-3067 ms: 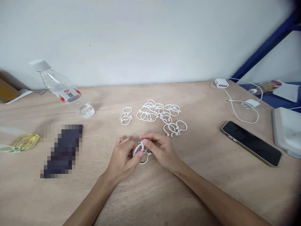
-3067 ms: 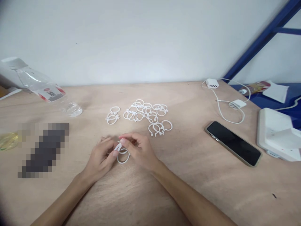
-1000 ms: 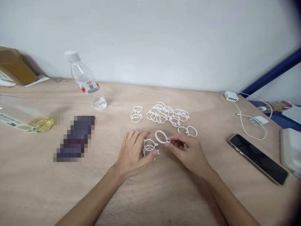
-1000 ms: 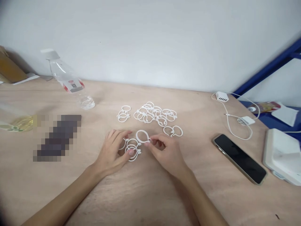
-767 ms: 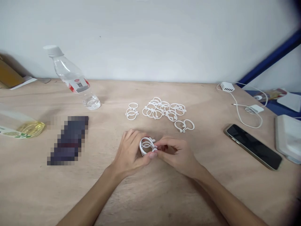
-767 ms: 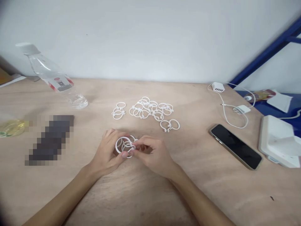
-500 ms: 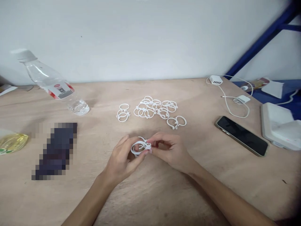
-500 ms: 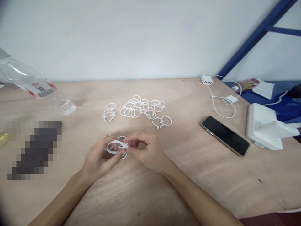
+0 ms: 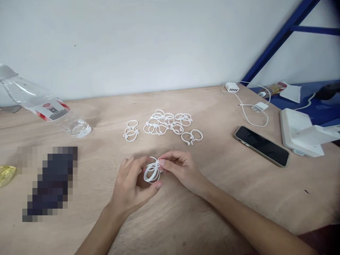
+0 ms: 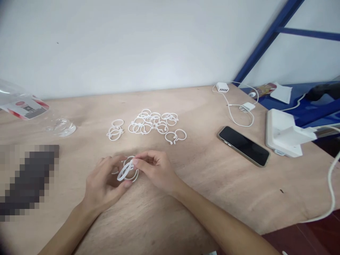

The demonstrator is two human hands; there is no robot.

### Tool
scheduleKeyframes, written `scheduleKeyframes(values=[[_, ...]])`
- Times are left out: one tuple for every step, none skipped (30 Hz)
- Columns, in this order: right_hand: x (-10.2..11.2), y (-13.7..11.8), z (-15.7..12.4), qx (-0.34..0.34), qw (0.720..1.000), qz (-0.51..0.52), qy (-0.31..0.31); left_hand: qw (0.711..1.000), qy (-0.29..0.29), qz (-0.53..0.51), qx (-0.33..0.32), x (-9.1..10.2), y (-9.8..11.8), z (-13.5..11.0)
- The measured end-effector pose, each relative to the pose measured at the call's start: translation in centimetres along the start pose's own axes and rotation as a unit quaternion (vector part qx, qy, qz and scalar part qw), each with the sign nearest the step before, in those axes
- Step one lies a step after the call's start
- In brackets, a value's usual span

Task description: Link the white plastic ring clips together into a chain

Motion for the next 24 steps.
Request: scheduleKeyframes(values=[[0.0,0.0,0.0,-0.003,1.0,0.002,0.005,1.0,-0.008,-0.001,0.014,-0.1,-0.3,0.0],[-0.2,0.1,-0.1,-0.006,1.0,0.004,0.007,0.999,-0.017,-0.004,0.028,-0.3,-0.6,0.0],[-0.4,0.2,-0.1,-0.008,1.0,0.006,0.007,0.999,-0.028,-0.009,0.041,-0.5,-0.8,-0.1],[-0.6,0.2,-0.1,-0.01,1.0,0.008,0.005,0.998,-0.043,-0.016,0.05,-0.8,-1.0,-0.1],[-0.8,0.3,-0.1,-0.013,1.0,0.011,0.004,0.996,-0.058,-0.024,0.056,-1.2,-1.1,-0.1],[-0.9,0.5,-0.2,-0.016,1.0,0.013,0.004,0.995,-0.071,-0.032,0.06,-1.5,-1.2,-0.1],[-1.0,0.6,-0.2,-0.019,1.0,0.013,0.005,0.994,-0.082,-0.039,0.061,-1.7,-1.2,-0.1],[-1.1,0.7,-0.2,-0.02,1.0,0.011,0.005,0.993,-0.089,-0.043,0.063,-1.9,-1.2,-0.1],[-1.1,0.7,-0.2,-0.02,1.0,0.005,0.006,0.993,-0.092,-0.044,0.065,-2.0,-1.3,-0.1],[-1.1,0.7,-0.2,-0.017,1.0,-0.001,0.006,0.993,-0.092,-0.043,0.067,-2.0,-1.3,0.0],[-1.1,0.6,-0.2,-0.01,1.0,-0.008,0.006,0.993,-0.092,-0.041,0.069,-2.0,-1.4,0.0],[-1.1,0.5,-0.2,-0.003,1.0,-0.014,0.005,0.993,-0.091,-0.04,0.068,-2.0,-1.4,0.0],[-1.1,0.3,-0.2,0.006,1.0,-0.018,0.002,0.993,-0.09,-0.041,0.067,-2.0,-1.4,0.0],[-1.1,0.1,-0.2,0.015,1.0,-0.022,-0.001,0.993,-0.089,-0.041,0.065,-2.0,-1.4,0.0],[-1.2,0.0,-0.2,0.023,0.999,-0.024,-0.005,0.993,-0.088,-0.041,0.064,-2.0,-1.4,0.0],[-1.3,-0.2,-0.2,0.029,0.999,-0.027,-0.009,0.993,-0.088,-0.04,0.065,-2.0,-1.5,0.0],[-1.4,-0.2,-0.2,0.031,0.999,-0.03,-0.013,0.993,-0.089,-0.038,0.068,-2.1,-1.5,-0.1],[-1.5,-0.3,-0.3,0.031,0.999,-0.033,-0.016,0.993,-0.092,-0.037,0.071,-2.1,-1.6,-0.2],[-1.5,-0.4,-0.3,0.031,0.999,-0.034,-0.018,0.992,-0.096,-0.037,0.075,-2.2,-1.7,-0.2],[-1.7,-0.4,-0.3,0.03,0.999,-0.034,-0.021,0.991,-0.099,-0.039,0.078,-2.3,-1.8,-0.3],[-1.8,-0.5,-0.4,0.03,0.999,-0.032,-0.025,0.991,-0.1,-0.043,0.081,-2.3,-1.8,-0.3],[-1.9,-0.6,-0.4,0.03,0.999,-0.031,-0.029,0.991,-0.099,-0.049,0.081,-2.3,-1.8,-0.3],[-2.0,-0.7,-0.5,0.031,0.998,-0.031,-0.034,0.991,-0.097,-0.054,0.078,-2.3,-1.7,-0.3],[-2.1,-0.8,-0.5,0.033,0.998,-0.031,-0.037,0.991,-0.094,-0.059,0.074,-2.2,-1.6,-0.3]])
Point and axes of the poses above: each hand's wrist, its own z-axis towards the middle knuckle, its own x-axis out of the back of the hand, y = z × x, the point moved 10 cm from there along z, towards the middle knuckle, and after that the axes turned 10 degrees about -z, right-handed, at the moved point
